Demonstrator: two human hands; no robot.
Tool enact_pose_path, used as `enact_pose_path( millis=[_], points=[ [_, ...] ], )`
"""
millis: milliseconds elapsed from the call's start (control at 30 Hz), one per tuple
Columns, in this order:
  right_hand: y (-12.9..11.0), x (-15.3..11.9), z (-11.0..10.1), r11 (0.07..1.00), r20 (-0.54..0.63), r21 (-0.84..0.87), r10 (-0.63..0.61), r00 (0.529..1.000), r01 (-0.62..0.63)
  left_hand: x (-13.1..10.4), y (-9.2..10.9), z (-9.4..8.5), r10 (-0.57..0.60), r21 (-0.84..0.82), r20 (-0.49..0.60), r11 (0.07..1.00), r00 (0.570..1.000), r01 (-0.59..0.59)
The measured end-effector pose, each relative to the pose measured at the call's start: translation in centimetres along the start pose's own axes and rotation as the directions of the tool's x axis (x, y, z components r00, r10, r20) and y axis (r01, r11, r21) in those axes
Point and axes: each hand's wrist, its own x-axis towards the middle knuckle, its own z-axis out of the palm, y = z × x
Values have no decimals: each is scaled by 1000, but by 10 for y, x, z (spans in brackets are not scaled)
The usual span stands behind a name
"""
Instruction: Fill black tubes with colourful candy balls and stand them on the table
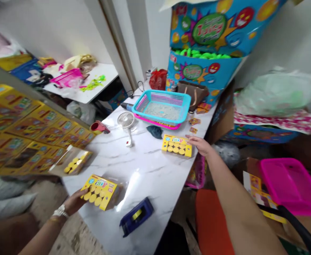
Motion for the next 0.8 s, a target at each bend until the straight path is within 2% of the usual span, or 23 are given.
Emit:
enact_pose_path(
  millis=[100, 200, 267, 367, 467, 567, 633, 700, 733, 767, 800],
  points=[
    [16, 19, 9, 988, 57, -42, 152, 987, -149, -4, -19, -14, 96, -14, -45, 995, 994, -96],
    [29, 8, 50, 977, 103, -60, 211, 972, -205, -5, -32, -31, 112, -34, -69, 993, 991, -114],
    [38, -9, 91, 971, 157, -59, 240, 958, -233, -8, -38, -46, 122, -23, -73, 992, 990, -124],
    [56, -39, 167, 958, 219, -31, 284, 933, -284, -11, -38, -73, 139, 36, -63, 990, 988, -136],
    [77, -71, 240, 949, 222, 4, 306, 926, -315, -8, -24, -102, 166, 141, -27, 977, 986, -161],
    [90, -105, 292, 950, 168, 21, 303, 938, -311, 5, -2, -120, 255, 267, -32, 934, 966, -238],
    [90, -133, 315, 967, 81, 26, 250, 965, -253, 12, 7, -117, 339, 335, -52, 892, 939, -303],
    [83, -163, 333, 989, 20, 73, 127, 992, -129, 11, 5, -98, 446, 433, -45, 815, 894, -385],
    [77, -178, 341, 989, 34, 125, 71, 997, -75, 8, 0, -84, 505, 489, -22, 759, 863, -431],
    [72, -192, 350, 980, 80, 192, 31, 996, -46, 3, -7, -69, 623, 642, 47, 580, 781, -502],
    [67, -204, 359, 964, 144, 262, 7, 990, -45, -3, -16, -55, 695, 748, 161, 377, 701, -546]
  ],
)
